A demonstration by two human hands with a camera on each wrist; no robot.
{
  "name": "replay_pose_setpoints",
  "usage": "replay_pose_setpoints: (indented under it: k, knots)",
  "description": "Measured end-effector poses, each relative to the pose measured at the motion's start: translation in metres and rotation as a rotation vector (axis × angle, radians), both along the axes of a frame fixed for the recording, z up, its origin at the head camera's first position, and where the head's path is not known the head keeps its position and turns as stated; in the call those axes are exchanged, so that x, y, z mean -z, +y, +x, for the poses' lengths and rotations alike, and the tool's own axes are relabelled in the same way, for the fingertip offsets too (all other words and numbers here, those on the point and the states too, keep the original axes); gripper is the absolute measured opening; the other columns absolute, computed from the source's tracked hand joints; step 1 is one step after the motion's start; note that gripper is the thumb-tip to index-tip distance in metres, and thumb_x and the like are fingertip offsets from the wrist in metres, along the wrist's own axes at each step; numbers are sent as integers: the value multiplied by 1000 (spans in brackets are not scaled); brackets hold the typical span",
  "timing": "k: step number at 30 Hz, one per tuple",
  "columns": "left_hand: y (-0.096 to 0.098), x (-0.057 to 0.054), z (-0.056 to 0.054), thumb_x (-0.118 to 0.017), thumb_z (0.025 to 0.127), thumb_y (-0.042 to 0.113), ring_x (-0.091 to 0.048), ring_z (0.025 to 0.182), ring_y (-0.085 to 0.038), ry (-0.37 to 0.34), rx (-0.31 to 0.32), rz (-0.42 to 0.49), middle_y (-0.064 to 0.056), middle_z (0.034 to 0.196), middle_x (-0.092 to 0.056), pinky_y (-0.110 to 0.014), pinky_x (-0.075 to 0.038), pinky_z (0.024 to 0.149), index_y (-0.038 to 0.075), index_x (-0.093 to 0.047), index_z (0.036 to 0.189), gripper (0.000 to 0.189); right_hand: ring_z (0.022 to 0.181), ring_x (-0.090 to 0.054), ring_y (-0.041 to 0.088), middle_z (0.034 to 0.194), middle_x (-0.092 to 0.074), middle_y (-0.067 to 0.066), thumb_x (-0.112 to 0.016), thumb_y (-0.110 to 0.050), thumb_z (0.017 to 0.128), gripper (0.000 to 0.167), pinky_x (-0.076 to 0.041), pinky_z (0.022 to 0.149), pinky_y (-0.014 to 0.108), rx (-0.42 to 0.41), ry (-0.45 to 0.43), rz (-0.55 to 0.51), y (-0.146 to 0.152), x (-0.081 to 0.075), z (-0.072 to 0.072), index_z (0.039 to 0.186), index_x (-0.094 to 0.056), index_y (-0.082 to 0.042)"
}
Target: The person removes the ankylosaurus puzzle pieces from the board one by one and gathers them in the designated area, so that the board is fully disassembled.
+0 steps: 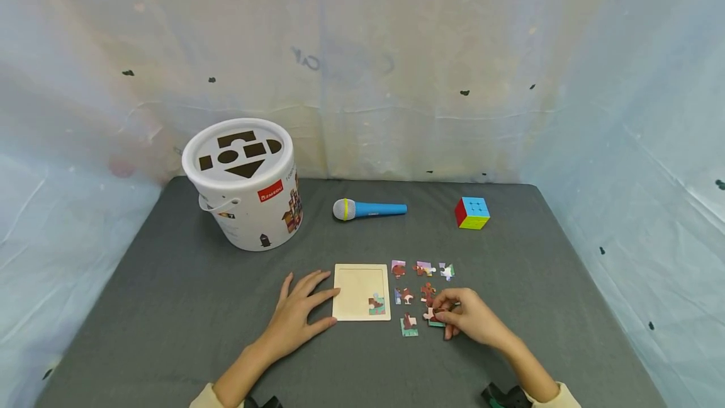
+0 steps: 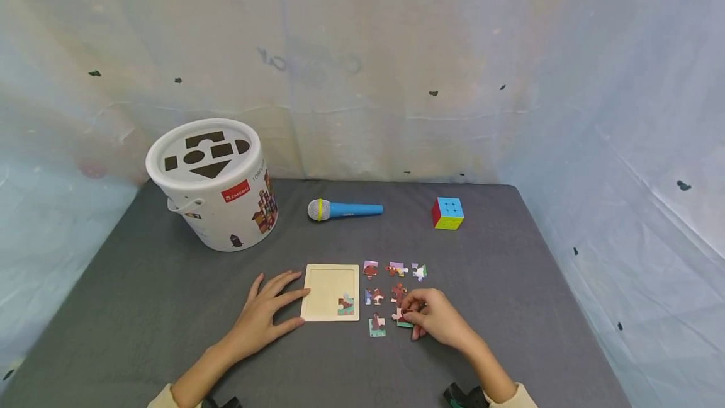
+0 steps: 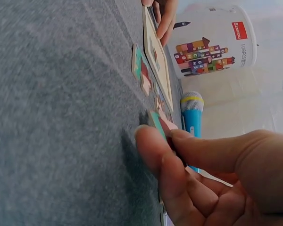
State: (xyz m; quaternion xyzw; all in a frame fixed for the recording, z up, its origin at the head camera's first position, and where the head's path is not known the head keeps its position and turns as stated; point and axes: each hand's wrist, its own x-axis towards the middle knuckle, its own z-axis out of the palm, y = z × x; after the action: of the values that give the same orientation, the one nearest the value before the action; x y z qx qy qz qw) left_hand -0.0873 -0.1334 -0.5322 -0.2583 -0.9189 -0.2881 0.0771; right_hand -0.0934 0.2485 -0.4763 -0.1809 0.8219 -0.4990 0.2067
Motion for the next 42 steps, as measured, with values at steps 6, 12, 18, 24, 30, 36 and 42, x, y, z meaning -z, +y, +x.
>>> replay_pose_setpoints:
  k: [6,12,18,24,30,36,42]
  knots:
    - [1,-1,0,-79,83,44,-37,142,-31,-9,-1,1,-8,150,-48,-72,-8,110,23,-67,133,55,51,-66,24,75,-63,19,-65,-2,95,9,-54,47,37,-44,-28,-17,4,3,1,100,-66,6]
    - [1,-2,1,-80,83,44,-37,142,-29,-13,1,12,-8,150,-48,-71,-8,111,23,-67,133,56,41,-56,26,69,-60,20,-65,-1,94,9,-50,40,35,-90,-44,-60,3,5,3,99,-66,7]
    - [1,-1,0,-80,82,44,-37,142,-29,-5,2,14,-8,150,-48,-71,-8,111,23,-67,132,56,36,-48,14,61,-57,17,-71,-8,92,14,-44,37,29,-83,-5,-24,2,6,5,94,-63,3]
    - [1,-1,1,-80,82,45,-37,142,-29,-3,-2,12,-7,150,-48,-71,-8,110,23,-67,132,56,36,-48,8,58,-55,14,-74,-12,90,18,-44,37,28,-49,8,11,4,8,5,89,-59,-1]
    - [1,-1,1,-80,82,44,-38,142,-30,1,-2,12,-8,150,-48,-71,-8,110,22,-68,132,56,35,-49,10,57,-55,10,-74,-13,90,20,-44,36,27,-43,17,25,2,7,6,89,-58,-1]
    - [1,-1,1,-81,82,43,-37,142,-30,5,1,14,-8,150,-48,-71,-7,110,22,-68,132,56,35,-48,13,58,-55,8,-75,-12,89,22,-44,38,29,-44,20,53,2,4,6,91,-57,1]
    - [1,-1,1,-81,82,43,-38,141,-30,11,2,17,-8,150,-48,-71,-8,110,22,-68,132,56,34,-46,5,56,-52,-1,-76,-15,89,25,-44,40,28,-42,64,118,2,6,5,90,-56,-1]
